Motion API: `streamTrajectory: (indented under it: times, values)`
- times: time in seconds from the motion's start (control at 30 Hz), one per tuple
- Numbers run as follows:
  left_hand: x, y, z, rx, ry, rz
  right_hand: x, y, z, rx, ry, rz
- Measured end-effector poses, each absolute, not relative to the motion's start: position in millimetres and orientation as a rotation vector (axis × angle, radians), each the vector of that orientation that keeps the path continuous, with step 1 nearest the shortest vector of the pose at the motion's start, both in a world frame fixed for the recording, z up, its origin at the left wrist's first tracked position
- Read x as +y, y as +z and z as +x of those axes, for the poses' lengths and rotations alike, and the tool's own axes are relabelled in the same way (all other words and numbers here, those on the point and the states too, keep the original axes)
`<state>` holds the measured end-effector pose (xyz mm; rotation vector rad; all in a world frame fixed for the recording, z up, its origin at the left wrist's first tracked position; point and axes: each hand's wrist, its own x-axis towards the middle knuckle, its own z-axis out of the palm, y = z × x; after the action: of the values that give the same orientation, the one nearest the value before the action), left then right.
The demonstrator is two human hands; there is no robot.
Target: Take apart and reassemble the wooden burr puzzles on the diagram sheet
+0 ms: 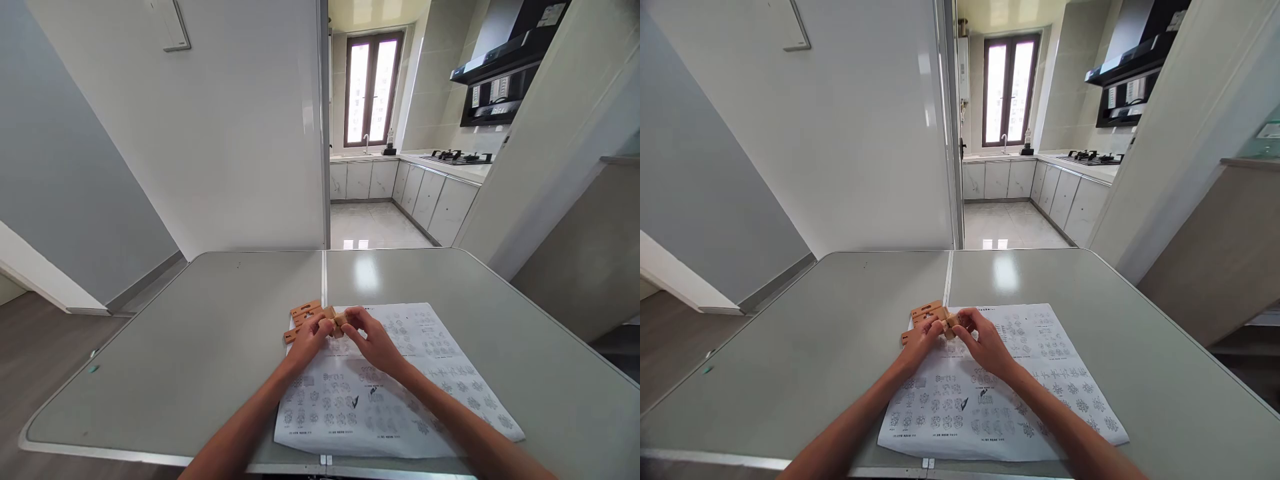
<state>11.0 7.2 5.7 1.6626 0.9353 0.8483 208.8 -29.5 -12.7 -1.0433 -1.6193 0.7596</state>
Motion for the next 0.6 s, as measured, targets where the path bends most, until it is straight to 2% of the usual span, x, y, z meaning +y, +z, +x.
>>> streamTrajectory:
  times: [0.23,0.3,0.47,0.6]
  values:
    - [3.8,11.4,9.0,0.714,0.837,1.605,-35.9,-5.2,201.8,-1.664,1.183,-0.9]
    - [3.5,11.6,9.1,0.708,0.821,1.601,-36.6,-2.5,200.9,-1.643,1.222,-0.894]
    - [4.3,10.4,8.9,0.868,0.908,1.598,-33.7,-5.0,203.0,-1.534,1.068,-1.034]
    - [1.8,11.1,10.7,0.763,0.871,1.53,-33.5,-12.2,199.5,-1.563,0.886,-1.111]
